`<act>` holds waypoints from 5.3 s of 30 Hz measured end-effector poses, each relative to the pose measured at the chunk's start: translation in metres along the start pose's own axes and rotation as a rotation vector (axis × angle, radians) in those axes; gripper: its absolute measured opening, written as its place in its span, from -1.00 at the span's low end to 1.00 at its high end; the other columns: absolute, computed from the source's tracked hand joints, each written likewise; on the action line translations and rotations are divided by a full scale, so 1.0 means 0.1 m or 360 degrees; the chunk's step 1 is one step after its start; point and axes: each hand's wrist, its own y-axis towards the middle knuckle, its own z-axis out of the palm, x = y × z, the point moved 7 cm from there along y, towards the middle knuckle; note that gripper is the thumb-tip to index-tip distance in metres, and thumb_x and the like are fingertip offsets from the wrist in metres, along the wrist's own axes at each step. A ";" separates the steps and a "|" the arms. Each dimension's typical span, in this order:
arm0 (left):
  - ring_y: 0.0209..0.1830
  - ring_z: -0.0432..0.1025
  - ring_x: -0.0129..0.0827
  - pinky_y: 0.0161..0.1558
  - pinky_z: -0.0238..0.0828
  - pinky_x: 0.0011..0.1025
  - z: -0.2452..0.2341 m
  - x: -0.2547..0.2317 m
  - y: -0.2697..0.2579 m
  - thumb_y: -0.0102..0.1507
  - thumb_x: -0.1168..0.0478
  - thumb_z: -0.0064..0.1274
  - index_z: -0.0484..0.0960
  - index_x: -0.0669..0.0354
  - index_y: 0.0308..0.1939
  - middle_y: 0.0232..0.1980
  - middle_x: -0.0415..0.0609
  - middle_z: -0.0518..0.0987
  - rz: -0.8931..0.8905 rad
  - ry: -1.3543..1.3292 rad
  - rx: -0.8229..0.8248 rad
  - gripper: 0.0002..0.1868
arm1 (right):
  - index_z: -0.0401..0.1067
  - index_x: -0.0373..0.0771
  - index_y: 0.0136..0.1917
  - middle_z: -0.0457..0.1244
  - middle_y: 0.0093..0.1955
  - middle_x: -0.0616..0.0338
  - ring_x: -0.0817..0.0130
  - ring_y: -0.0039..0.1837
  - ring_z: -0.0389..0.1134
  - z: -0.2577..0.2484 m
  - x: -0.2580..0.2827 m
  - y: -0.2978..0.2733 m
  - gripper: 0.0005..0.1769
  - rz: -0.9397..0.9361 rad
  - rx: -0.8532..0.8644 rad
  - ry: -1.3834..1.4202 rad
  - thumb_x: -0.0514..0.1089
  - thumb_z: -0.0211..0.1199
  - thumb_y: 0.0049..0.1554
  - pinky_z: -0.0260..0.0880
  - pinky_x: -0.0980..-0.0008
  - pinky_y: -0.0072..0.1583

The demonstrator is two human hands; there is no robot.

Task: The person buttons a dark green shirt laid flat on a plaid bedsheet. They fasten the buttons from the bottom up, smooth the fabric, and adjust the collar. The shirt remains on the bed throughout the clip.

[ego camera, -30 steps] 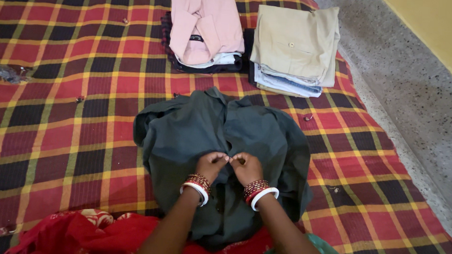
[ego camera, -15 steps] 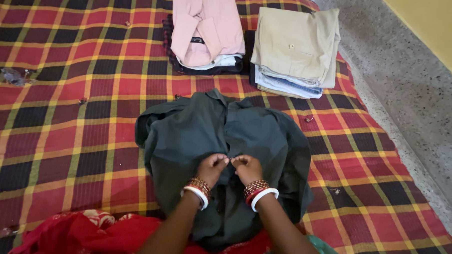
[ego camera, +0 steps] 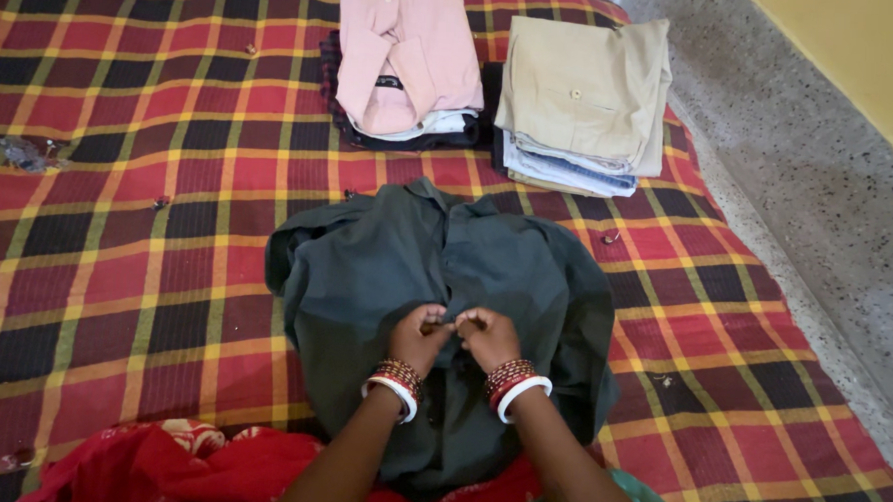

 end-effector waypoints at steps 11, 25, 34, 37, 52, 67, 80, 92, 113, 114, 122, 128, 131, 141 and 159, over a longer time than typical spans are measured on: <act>-0.15 0.56 -0.54 -0.04 0.51 -0.50 0.00 -0.10 -0.03 0.18 0.35 0.21 0.64 0.23 -0.02 -0.16 -0.16 0.69 0.0094 -0.0183 0.0092 -0.71 | 0.54 -0.01 0.19 0.37 0.03 0.01 -0.04 0.06 0.41 0.06 1.16 -0.60 -0.61 -0.0702 -0.0158 -0.0940 -0.27 0.22 0.09 0.42 0.12 0.07; -0.09 0.58 -0.19 -0.09 0.54 -0.38 -0.23 -1.03 -0.09 0.16 0.21 0.27 0.68 0.14 -0.06 0.06 0.02 0.60 0.0327 0.0495 -0.0152 -0.71 | 0.45 -0.02 0.19 0.44 0.06 0.03 0.05 0.10 0.51 -0.57 0.99 -0.32 -0.62 -0.0499 -0.0443 -0.0878 -0.07 0.26 0.08 0.50 0.15 0.13; 0.29 0.39 0.16 0.19 0.39 0.00 -1.55 -1.51 0.30 0.16 -0.19 0.26 0.22 -0.23 0.55 0.52 0.07 0.24 -0.0574 0.1527 -0.0242 -0.08 | -0.07 -0.17 0.57 0.25 0.32 -0.34 -0.27 0.35 0.30 -1.28 0.07 -0.17 0.11 0.0667 -0.0503 -0.1328 0.31 0.42 0.00 0.31 -0.02 0.35; 0.24 0.46 0.08 0.24 0.40 -0.03 -1.64 -1.41 0.22 0.20 -0.18 0.15 0.57 -0.28 0.30 0.31 0.06 0.52 -0.0608 0.1514 -0.0124 -0.42 | 0.22 -0.22 0.43 0.32 0.28 -0.30 -0.24 0.33 0.34 -1.28 0.01 -0.06 -0.15 0.0549 -0.0511 -0.1415 0.28 0.35 0.06 0.34 -0.03 0.33; 0.50 0.16 0.25 0.37 0.25 -0.10 -1.38 -2.44 0.64 0.24 0.12 0.14 0.18 0.22 0.50 0.57 0.30 0.09 0.0848 0.0978 -0.0577 -0.21 | 0.24 -0.37 0.37 0.28 0.25 -0.21 0.06 0.23 0.40 -1.01 1.95 0.07 -0.47 -0.0930 -0.0790 -0.0736 -0.19 0.26 0.19 0.40 0.22 0.23; 0.53 -0.06 0.18 0.30 0.00 0.40 -1.19 -1.24 -0.17 0.25 -0.32 0.18 0.15 -0.02 0.49 0.54 -0.02 0.04 -0.0697 0.2195 0.0711 -0.10 | 0.62 -0.07 0.00 0.41 0.06 0.04 -0.02 0.13 0.43 -0.05 0.65 -0.41 -0.60 -0.0020 0.0322 -0.2105 0.23 0.19 0.19 0.40 0.06 0.22; 0.11 0.54 0.00 0.17 0.48 -0.19 -0.71 -0.36 0.42 0.19 0.06 0.23 0.78 -0.14 -0.07 0.05 0.07 0.66 -0.0866 0.0880 -0.0145 -0.77 | 0.58 -0.34 0.08 0.46 -0.01 0.14 0.46 0.01 0.43 0.62 -0.55 0.77 -0.78 -0.0112 -0.0061 0.0128 -0.26 0.22 0.19 0.43 0.45 0.14; 0.04 0.60 -0.17 0.13 0.46 -0.28 -0.59 0.40 0.69 0.23 0.17 0.14 0.75 0.12 -0.05 -0.01 0.06 0.71 -0.0739 0.0588 0.0005 -0.75 | 0.60 -0.33 0.01 0.46 -0.10 0.23 0.54 -0.06 0.41 0.66 -0.26 0.63 -0.79 -0.0141 -0.0138 -0.0041 -0.18 0.35 0.14 0.42 0.48 0.06; -0.17 0.62 -0.18 -0.05 0.51 -0.29 -0.71 0.07 0.55 0.20 0.14 0.22 0.73 0.20 -0.13 -0.17 0.10 0.72 -0.0223 0.0488 -0.0058 -0.75 | 0.59 -0.38 -0.14 0.46 -0.20 0.16 0.48 -0.15 0.43 0.72 -0.18 0.53 -0.82 -0.0241 -0.0335 0.0022 -0.19 0.33 0.10 0.44 0.45 -0.05; -0.16 0.63 -0.19 -0.05 0.51 -0.30 -0.70 0.09 0.55 0.19 0.14 0.22 0.73 0.18 -0.12 -0.16 0.08 0.73 -0.0260 0.0477 -0.0057 -0.75 | 0.59 -0.38 -0.13 0.46 -0.19 0.16 0.49 -0.15 0.43 0.71 -0.19 0.51 -0.82 -0.0265 -0.0318 0.0025 -0.19 0.33 0.11 0.44 0.45 -0.04; -0.06 0.59 -0.19 0.03 0.48 -0.31 -0.70 0.12 0.54 0.27 0.14 0.09 0.78 -0.05 -0.02 -0.04 0.02 0.71 -0.0066 0.0479 -0.0049 -0.75 | 0.57 -0.31 0.10 0.43 0.03 0.21 0.54 0.07 0.37 0.68 -0.22 0.54 -0.78 -0.0280 -0.0005 0.0216 -0.22 0.20 0.23 0.35 0.51 0.17; 0.06 0.60 -0.16 0.12 0.45 -0.31 -0.72 0.07 0.37 0.25 0.08 0.11 0.67 0.08 0.02 0.02 0.05 0.72 -0.0239 0.0175 -0.0045 -0.69 | 0.48 -0.23 0.18 0.41 0.00 0.19 0.41 0.00 0.40 0.33 -0.33 0.37 -0.71 0.0167 0.0070 0.0287 -0.25 0.06 0.22 0.39 0.38 0.09; 0.06 0.55 0.02 0.14 0.46 -0.20 -0.62 -0.39 0.03 0.18 0.03 0.23 0.71 0.16 -0.18 0.00 0.16 0.67 0.0152 0.0827 0.0004 -0.70 | 0.54 -0.34 0.11 0.45 -0.04 0.16 0.48 0.01 0.44 0.28 -0.21 0.05 -0.76 -0.0098 0.0215 -0.0348 -0.24 0.19 0.20 0.42 0.45 0.12; 0.17 0.51 0.08 0.15 0.47 -0.06 -0.46 -0.49 -0.56 0.25 -0.14 0.16 0.65 0.05 0.06 0.13 0.14 0.63 -0.0789 0.1312 0.0119 -0.55 | 0.55 -0.31 0.13 0.47 -0.05 0.13 0.41 -0.03 0.45 -0.10 0.62 -0.88 -0.70 -0.0043 0.0372 -0.0653 -0.10 0.21 0.21 0.45 0.39 0.06; -0.10 0.53 -0.50 0.06 0.44 -0.44 -0.28 0.89 0.49 0.16 0.15 0.35 0.75 0.27 -0.08 -0.12 -0.13 0.74 -0.0376 -0.0124 0.0177 -0.68 | 0.52 -0.26 0.10 0.48 -0.01 0.15 0.40 0.03 0.51 0.31 0.41 -0.32 -0.77 -0.0485 -0.0092 -0.0334 -0.24 0.26 0.15 0.46 0.40 0.10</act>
